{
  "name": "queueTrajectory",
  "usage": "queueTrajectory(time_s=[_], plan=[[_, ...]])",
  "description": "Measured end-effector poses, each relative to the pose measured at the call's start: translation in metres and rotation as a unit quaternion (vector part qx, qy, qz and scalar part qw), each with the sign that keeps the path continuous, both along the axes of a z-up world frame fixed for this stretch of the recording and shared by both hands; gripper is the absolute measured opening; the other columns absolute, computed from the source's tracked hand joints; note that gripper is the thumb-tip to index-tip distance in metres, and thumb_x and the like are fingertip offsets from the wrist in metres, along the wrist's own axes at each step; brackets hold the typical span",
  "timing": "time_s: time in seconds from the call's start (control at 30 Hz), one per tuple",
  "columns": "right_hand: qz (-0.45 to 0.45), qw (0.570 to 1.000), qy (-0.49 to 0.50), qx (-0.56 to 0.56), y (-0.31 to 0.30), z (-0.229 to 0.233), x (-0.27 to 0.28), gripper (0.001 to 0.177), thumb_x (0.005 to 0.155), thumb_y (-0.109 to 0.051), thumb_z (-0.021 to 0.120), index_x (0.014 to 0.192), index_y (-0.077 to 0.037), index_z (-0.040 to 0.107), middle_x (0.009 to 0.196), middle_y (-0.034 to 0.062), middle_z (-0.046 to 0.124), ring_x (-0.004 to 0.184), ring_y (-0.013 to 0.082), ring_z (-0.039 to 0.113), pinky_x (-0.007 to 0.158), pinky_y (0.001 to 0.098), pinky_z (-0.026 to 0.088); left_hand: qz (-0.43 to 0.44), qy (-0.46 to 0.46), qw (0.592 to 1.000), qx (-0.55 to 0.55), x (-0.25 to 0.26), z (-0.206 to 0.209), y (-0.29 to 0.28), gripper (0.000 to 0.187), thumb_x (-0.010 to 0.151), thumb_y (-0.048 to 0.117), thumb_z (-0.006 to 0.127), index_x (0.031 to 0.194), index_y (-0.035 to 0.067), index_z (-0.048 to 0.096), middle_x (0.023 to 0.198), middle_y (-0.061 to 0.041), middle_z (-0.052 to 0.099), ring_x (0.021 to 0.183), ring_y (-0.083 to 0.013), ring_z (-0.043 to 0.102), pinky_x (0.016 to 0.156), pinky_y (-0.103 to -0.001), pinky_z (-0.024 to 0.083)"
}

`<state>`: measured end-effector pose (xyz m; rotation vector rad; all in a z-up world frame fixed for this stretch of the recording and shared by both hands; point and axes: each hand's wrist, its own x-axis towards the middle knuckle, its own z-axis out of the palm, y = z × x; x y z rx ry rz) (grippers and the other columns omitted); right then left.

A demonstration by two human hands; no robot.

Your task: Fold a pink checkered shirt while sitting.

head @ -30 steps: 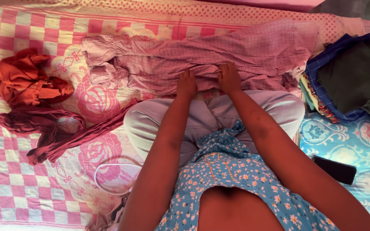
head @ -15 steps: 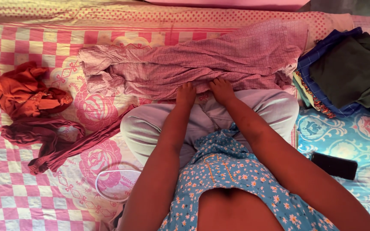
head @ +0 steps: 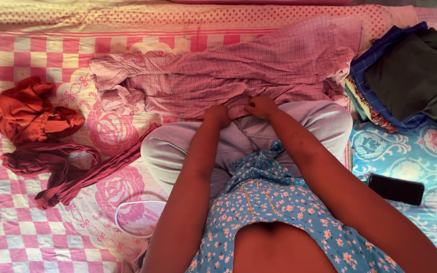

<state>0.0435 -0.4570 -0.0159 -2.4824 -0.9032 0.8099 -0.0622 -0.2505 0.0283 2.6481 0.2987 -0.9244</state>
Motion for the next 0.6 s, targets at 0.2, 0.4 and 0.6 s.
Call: queueTrajectory(time_s=[0.2,0.4,0.6], plan=[[-0.091,0.976,-0.164,0.110,0.018,0.036,-0.007,0.029,0.097,-0.033,0.063,0.104,-0.007,0.070,0.108,0.0176,0.070,0.102,0.0388,0.068,0.087,0.0503,0.054,0.101,-0.152,0.982,-0.045,0.011,-0.029,0.002,0.059,0.094,0.034,0.062,0.145,0.008,0.047,0.123,-0.023,0.069,0.110,-0.0432,0.068,0.093,-0.055,0.054],[-0.131,0.943,-0.186,0.243,0.022,0.046,0.006,0.037,0.093,-0.014,0.059,0.129,-0.007,0.063,0.126,0.0173,0.065,0.111,0.0394,0.065,0.092,0.0480,0.054,0.194,-0.101,0.974,-0.058,0.021,-0.045,0.012,0.083,0.088,0.030,0.061,0.161,0.014,0.024,0.121,-0.026,0.067,0.107,-0.0439,0.067,0.091,-0.055,0.053],[-0.024,0.974,-0.135,0.178,0.032,0.042,0.016,0.053,0.087,-0.003,0.053,0.138,-0.013,0.063,0.136,0.0132,0.065,0.120,0.0384,0.062,0.103,0.0472,0.050,0.181,-0.109,0.973,-0.089,0.020,-0.052,0.008,0.072,0.087,0.031,0.065,0.154,0.027,0.039,0.118,-0.023,0.070,0.110,-0.0430,0.067,0.094,-0.055,0.052]])
